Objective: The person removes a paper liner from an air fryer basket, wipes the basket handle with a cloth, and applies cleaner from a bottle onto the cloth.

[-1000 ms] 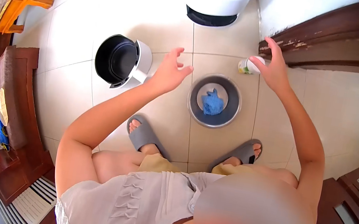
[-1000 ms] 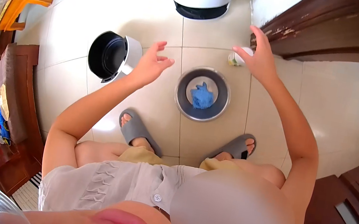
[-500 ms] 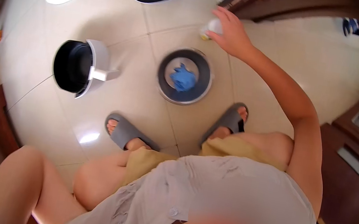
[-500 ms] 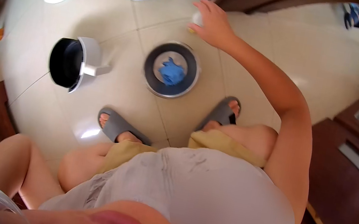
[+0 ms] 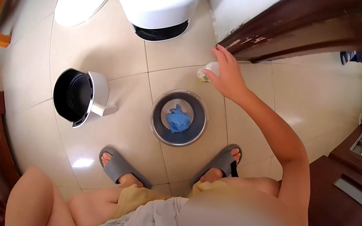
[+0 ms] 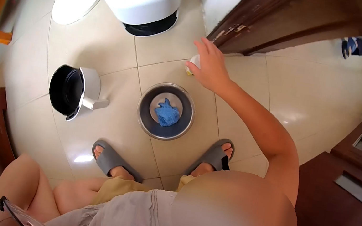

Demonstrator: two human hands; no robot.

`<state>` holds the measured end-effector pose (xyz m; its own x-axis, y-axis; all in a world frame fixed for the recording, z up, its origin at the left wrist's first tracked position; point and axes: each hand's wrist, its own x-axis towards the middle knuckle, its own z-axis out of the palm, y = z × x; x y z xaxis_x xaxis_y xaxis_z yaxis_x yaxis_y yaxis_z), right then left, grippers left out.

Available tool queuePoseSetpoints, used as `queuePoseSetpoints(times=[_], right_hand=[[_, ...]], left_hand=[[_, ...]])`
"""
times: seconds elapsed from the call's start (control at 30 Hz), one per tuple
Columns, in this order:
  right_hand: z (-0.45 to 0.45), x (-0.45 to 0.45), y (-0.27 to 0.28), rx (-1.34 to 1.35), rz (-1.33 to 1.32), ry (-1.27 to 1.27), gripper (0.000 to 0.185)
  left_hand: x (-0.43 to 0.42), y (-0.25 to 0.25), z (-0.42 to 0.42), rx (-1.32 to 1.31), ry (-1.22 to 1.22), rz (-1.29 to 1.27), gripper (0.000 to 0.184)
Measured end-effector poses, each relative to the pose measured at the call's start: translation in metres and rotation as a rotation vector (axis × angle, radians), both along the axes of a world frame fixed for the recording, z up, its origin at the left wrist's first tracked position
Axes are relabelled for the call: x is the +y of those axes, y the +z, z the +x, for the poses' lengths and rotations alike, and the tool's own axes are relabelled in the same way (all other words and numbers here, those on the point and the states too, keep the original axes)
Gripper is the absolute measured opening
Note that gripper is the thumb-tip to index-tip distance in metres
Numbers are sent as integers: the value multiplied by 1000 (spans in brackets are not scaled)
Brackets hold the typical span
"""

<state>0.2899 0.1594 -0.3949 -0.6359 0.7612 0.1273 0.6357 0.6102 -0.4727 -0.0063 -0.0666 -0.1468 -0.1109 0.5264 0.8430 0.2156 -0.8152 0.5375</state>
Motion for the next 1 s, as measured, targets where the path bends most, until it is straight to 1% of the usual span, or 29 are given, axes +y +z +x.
queuePoseSetpoints(times=[0.1, 0.17, 0.33, 0.4, 0.47, 0.5, 0.57, 0.7, 0.77, 0.83, 0.87, 0.9, 0.93, 0.97, 1.0], right_hand=[[8, -3, 1, 8, 18, -17, 69], [4, 2, 5, 61, 0, 13, 69], [13, 7, -6, 40, 44, -33, 68], [4, 20, -10, 68, 104, -22, 68], [6, 13, -10, 59, 28, -43, 67], [6, 13, -3, 66, 62, -49, 67], [4, 8, 7, 41, -4, -66, 67], [4, 15, 8, 121, -38, -49, 69], [13, 16, -9, 62, 59, -62, 69], [15, 16, 9, 119, -22, -58, 69], [17, 20, 17, 156, -6, -60, 70], [19, 15, 14, 169, 1, -42, 70], [19, 14, 7, 152, 7, -52, 71], [18, 15, 3, 138, 11, -59, 72], [19, 20, 5, 151, 22, -34, 72]], left_hand=[[5, -3, 5, -19, -13, 15, 37], [8, -4, 8, -32, -22, 29, 37], [21, -1, 12, -35, -60, 81, 38], [24, 6, 15, -4, -69, 134, 38], [28, 12, 18, 0, -82, 171, 39], [31, 14, 20, 2, -88, 191, 39], [38, 19, 23, 3, -92, 235, 39], [36, 32, 27, 17, -112, 311, 40], [34, 45, 25, 3, -126, 338, 40], [26, 67, 24, -20, -167, 352, 41], [19, 76, 24, -39, -200, 394, 41], [16, 86, 23, -99, -254, 465, 41], [12, 98, 26, -264, -422, 611, 41], [5, 109, 29, -502, -680, 843, 41], [8, 117, 29, -552, -753, 941, 42]])
